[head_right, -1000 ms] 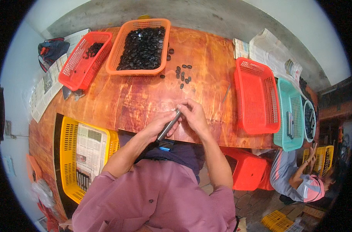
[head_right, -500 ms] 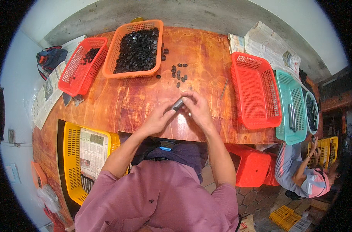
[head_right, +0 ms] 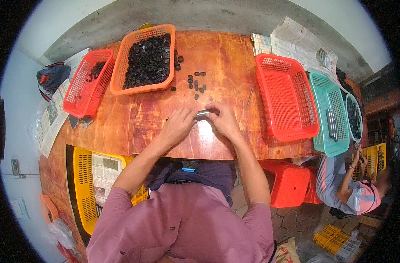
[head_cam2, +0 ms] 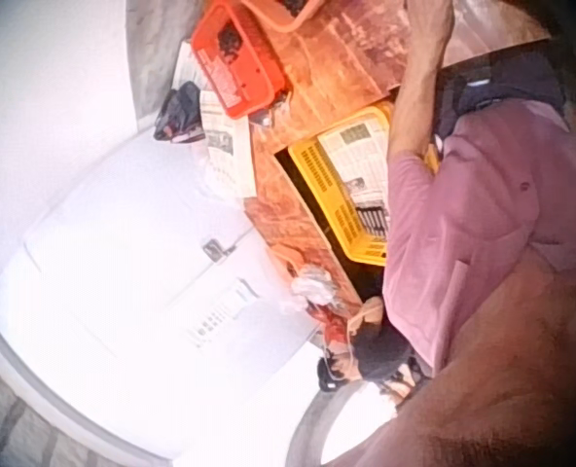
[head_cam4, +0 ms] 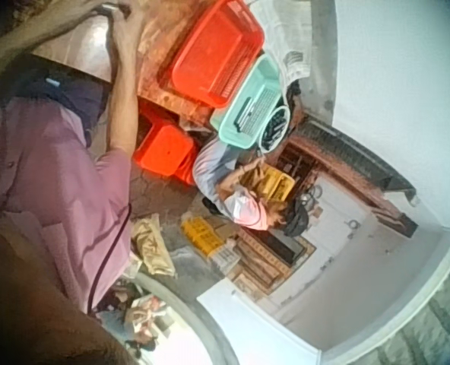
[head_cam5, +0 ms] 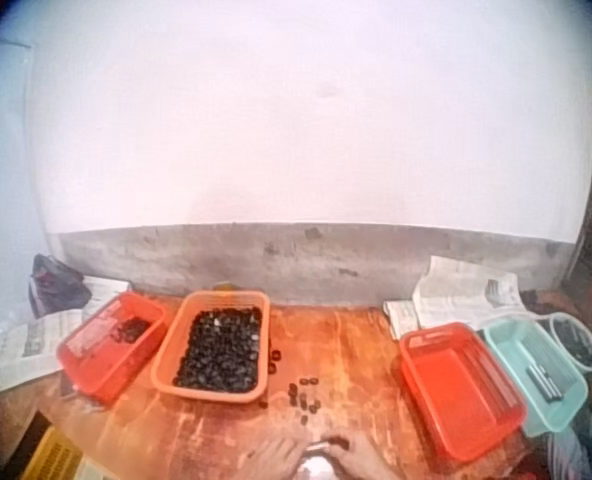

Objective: The person repeatedly picks up small dark dried fruit pieces from a table, places each into a cylindrical metal tool, and presses to split or crush them. The processed pieces are dropped back onto the table while the person continues the cycle. Another person works nearby at the same table.

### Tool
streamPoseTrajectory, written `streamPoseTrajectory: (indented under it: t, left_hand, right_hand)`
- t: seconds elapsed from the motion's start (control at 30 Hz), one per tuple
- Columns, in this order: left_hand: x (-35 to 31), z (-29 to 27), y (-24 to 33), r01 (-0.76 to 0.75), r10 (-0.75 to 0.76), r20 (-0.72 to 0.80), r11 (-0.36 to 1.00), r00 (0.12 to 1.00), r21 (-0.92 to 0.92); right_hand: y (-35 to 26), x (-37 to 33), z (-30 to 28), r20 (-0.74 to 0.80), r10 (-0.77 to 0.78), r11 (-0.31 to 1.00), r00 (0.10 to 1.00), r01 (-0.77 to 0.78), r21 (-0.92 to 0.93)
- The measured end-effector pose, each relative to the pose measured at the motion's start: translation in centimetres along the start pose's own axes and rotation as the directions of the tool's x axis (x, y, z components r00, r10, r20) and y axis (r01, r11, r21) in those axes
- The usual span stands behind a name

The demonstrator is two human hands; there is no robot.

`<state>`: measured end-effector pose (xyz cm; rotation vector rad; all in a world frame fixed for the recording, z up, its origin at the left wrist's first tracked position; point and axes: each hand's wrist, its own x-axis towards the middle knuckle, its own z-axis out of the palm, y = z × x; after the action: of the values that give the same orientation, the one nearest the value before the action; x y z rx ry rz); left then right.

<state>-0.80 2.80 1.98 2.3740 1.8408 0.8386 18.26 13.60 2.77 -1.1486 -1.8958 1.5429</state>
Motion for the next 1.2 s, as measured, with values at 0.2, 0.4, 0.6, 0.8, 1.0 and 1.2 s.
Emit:
streamPoseTrajectory:
  t: [0.2,0.4,0.6,0.8,1.0,1.2]
  left_hand:
    - [-0.6,0.9,0.3,0.059,-0.060,-0.062,0.998,0.996,-0.009]
    - [-1.1,1.2,0.5,0.043,-0.045,-0.114,0.999,0.993,-0.016]
    - [-0.8,0.6,1.0,0.091,-0.090,-0.070,0.996,0.994,0.024]
    - [-0.5,-0.1,1.1,0.097,-0.094,-0.057,0.994,0.994,0.044]
    - [-0.7,0.0,0.2,0.051,-0.054,-0.081,0.998,0.995,-0.044]
    - [-0.2,-0.3,-0.2,-0.010,0.010,-0.027,1.000,1.000,-0.011]
  right_hand:
    - [2.5,-0.3,0.9,-0.053,-0.100,0.994,0.994,0.103,0.043]
    - [3.0,-1.3,1.0,-0.075,-0.077,0.992,0.994,0.084,0.097]
    - [3.5,-1.7,1.3,-0.086,-0.117,0.991,0.989,0.122,0.052]
    - [2.8,-1.8,1.0,-0.082,-0.148,0.989,0.986,0.146,-0.030]
    - [0.0,0.9,0.2,-0.022,-0.170,0.957,0.985,0.160,-0.241]
    - [-0.7,4.6,3.8,-0.290,-0.334,0.807,0.897,0.112,-0.580]
